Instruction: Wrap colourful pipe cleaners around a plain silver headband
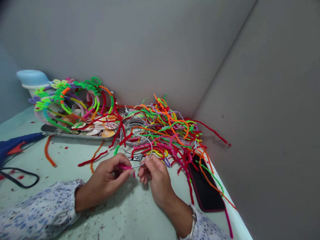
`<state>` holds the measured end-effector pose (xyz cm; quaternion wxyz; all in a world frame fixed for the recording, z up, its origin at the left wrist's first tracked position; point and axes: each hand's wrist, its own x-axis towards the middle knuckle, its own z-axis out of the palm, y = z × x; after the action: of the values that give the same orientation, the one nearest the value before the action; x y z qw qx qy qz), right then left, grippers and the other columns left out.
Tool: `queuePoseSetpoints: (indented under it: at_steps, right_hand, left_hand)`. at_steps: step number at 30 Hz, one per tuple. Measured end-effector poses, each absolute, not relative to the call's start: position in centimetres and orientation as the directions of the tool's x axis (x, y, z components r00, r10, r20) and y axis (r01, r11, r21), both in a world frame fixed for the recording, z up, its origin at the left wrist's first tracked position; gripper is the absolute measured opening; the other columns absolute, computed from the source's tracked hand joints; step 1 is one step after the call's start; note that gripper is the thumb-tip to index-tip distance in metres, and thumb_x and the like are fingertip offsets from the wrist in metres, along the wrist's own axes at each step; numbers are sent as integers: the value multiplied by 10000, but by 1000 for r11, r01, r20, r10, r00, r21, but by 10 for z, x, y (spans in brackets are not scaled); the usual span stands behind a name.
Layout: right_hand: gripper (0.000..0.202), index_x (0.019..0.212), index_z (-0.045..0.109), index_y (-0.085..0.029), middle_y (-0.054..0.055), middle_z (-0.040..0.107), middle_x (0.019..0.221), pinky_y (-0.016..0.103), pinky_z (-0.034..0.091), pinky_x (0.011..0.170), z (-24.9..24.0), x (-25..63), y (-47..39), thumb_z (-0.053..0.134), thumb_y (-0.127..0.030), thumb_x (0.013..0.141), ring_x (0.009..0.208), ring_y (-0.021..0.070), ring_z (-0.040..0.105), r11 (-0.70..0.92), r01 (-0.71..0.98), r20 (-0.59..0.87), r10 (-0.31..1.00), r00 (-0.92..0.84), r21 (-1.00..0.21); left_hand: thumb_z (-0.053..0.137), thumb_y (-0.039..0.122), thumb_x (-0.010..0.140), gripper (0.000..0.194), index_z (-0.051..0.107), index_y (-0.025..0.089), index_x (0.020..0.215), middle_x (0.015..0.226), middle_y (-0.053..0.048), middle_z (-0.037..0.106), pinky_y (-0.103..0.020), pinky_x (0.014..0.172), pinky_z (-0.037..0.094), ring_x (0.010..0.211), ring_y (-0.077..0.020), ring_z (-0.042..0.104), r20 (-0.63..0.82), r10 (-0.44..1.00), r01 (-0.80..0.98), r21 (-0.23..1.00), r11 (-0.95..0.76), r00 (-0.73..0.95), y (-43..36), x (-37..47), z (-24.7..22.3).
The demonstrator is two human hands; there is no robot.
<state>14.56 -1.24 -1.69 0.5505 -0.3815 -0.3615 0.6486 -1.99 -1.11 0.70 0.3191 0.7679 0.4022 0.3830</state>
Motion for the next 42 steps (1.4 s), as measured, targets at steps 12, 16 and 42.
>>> queuePoseSetpoints:
  at_steps: [12, 16, 42]
  right_hand:
    - [299, 689, 543, -170, -47, 553, 475, 140, 340, 381, -15, 145, -13, 601, -433, 819, 383, 53, 461, -135, -450, -98, 990, -105, -883]
    - [288, 682, 539, -171, -47, 549, 475, 141, 329, 374, -14, 144, -14, 609, -416, 816, 381, 53, 451, -128, -458, -88, 990, -107, -880]
    - [291, 688, 529, -171, -50, 544, 492, 139, 319, 383, -13, 142, -14, 599, -414, 833, 390, 45, 441, -124, -449, -99, 992, -79, -885]
  left_hand:
    - [543, 151, 851, 24, 559, 167, 860, 733, 7, 555, -201, 583, 396, 630, -87, 503, 487, 766, 391, 665, -636, 419, -10, -21, 7]
    - [539, 106, 844, 84, 587, 168, 872, 734, -5, 557, -210, 595, 399, 664, -99, 509, 525, 727, 354, 642, -680, 443, -9, -23, 6]
    - [569, 153, 834, 20, 567, 172, 837, 755, 11, 577, -189, 521, 398, 562, -67, 498, 535, 772, 442, 633, -635, 343, -9, -22, 6]
